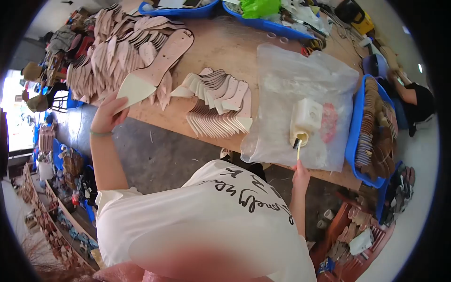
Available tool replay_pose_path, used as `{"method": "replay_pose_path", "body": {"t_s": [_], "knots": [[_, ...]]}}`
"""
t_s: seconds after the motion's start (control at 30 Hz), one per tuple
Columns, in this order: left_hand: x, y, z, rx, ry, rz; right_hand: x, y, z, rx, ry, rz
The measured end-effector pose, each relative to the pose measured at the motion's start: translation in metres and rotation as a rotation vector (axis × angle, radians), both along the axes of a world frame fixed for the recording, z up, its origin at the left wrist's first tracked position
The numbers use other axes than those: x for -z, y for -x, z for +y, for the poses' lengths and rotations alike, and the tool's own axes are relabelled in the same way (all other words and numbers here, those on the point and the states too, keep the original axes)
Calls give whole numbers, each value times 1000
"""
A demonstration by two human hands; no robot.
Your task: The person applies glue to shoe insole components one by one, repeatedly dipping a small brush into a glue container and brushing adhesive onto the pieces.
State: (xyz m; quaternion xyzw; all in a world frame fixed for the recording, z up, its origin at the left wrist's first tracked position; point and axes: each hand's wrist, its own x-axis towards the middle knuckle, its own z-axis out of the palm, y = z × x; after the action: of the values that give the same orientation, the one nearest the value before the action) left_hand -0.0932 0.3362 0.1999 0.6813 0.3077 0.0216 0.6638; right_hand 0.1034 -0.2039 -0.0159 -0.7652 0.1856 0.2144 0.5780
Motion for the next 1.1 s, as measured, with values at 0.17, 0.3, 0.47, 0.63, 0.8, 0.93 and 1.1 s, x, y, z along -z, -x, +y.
{"method": "replay_pose_path", "body": {"t_s": [0.17,0.3,0.47,0.63,0.8,0.93,1.1], "knots": [[-4,-1,-7,146,115,-120,-11,-2,-1,27,45,-37],[-8,-4,-13,214,148,-140,-15,-2,0,35,39,-87],[-5,-12,-28,268,196,-137,-25,-1,3,12,34,-70],[20,-41,-81,360,368,12,-23,4,-4,-61,90,-133],[99,-92,-201,471,816,192,0,2,-6,-128,162,-324],[198,-109,-273,323,940,571,20,6,-7,-285,364,-260],[251,-118,-297,265,949,693,15,14,3,-467,542,-98]]}}
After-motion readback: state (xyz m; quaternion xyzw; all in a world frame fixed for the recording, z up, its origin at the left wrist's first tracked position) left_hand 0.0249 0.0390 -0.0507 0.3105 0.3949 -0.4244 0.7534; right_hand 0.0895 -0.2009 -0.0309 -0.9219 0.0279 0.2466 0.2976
